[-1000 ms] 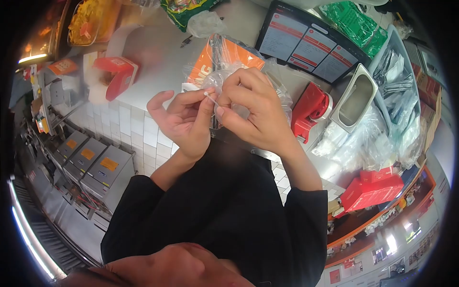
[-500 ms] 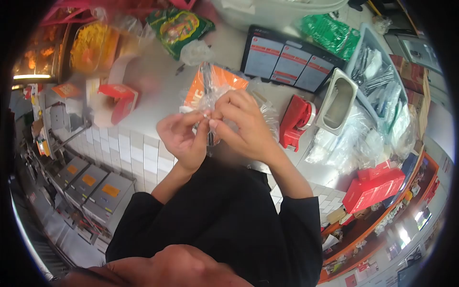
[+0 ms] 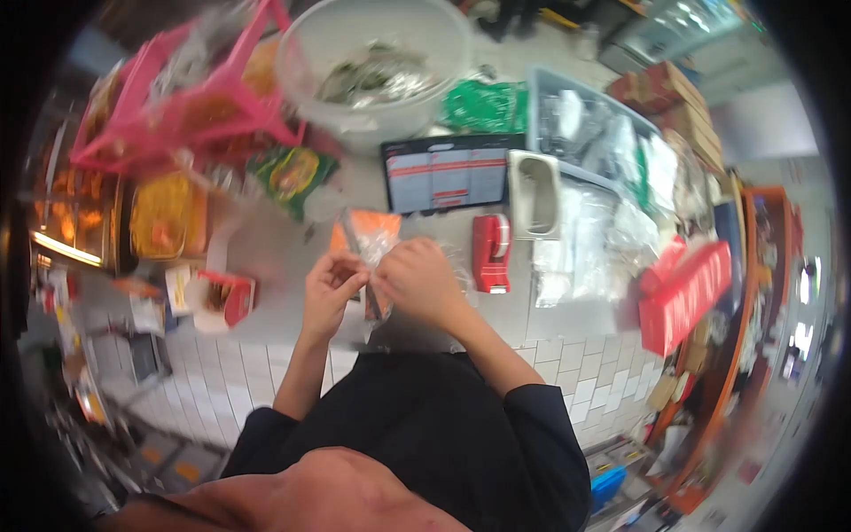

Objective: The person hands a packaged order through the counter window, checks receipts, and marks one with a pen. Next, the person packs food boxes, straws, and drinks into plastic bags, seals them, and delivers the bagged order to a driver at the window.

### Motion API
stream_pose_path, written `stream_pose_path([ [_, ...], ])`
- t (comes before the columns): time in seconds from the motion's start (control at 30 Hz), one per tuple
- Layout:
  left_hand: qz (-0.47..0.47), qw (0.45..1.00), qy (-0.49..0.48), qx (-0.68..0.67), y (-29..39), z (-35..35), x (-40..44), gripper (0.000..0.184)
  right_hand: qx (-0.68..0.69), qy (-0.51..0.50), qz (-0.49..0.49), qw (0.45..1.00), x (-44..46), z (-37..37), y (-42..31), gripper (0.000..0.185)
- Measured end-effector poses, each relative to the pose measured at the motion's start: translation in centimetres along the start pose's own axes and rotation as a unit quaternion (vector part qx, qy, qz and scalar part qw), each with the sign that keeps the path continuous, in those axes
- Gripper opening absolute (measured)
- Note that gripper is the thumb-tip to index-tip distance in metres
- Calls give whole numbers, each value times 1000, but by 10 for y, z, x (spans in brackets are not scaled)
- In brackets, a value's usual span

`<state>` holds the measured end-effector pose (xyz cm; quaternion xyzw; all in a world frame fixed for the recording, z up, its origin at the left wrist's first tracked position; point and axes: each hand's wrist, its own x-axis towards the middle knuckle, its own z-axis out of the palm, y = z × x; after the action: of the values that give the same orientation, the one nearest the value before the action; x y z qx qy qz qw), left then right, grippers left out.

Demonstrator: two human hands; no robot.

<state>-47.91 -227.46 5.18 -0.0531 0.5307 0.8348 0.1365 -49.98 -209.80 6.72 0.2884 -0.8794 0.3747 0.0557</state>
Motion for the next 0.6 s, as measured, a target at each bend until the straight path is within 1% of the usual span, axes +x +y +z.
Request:
stream_pose_path([
  [0.03, 8, 999, -10, 52, -13, -10, 3, 24, -20, 23, -18, 999, -3, 5, 0, 13],
  [0.07, -3, 997, 2, 78, -9, -10, 1, 25, -54, 50, -31, 997, -7, 5, 0, 13],
  [0.1, -12, 995, 2, 103, -3, -9, 0, 26, -39, 77, -16, 996, -11, 7, -4, 14],
  [0.17, 16, 994, 20, 104, 1, -5, -6, 31, -31, 144, 15, 989, -18, 13, -13, 18],
  [0.2, 52, 992, 20, 113, 0, -6, -10, 33, -111, 84, 19, 990, -22, 15, -16, 16],
  [0.23, 76, 993, 17, 92, -4, -7, -9, 32, -105, 129, 10, 986, -25, 19, -19, 17],
  [0.27, 51, 998, 10, 21, -9, -15, -6, 31, -89, 169, -8, 982, -24, 25, -21, 18],
  [0.3, 20, 999, 18, -47, -13, -22, -2, 30, -52, 188, 29, 980, -26, 29, -18, 19],
  [0.37, -20, 988, -67, -140, -17, -24, -1, 27, 57, 208, 80, 973, -29, 42, -12, 21],
  [0.4, -36, 977, -97, -188, -19, -27, -3, 25, 69, 224, 78, 969, -30, 46, -9, 22],
  [0.43, -92, 941, -145, -291, -31, -32, 1, 17, 81, 235, 72, 966, -30, 47, -5, 23],
  [0.53, -95, 919, -131, -360, -38, -28, -9, 11, 149, 267, 20, 952, -21, 52, -2, 25],
  [0.6, -59, 933, -123, -333, -49, -43, -9, 13, 171, 226, -68, 957, -19, 62, 4, 30],
])
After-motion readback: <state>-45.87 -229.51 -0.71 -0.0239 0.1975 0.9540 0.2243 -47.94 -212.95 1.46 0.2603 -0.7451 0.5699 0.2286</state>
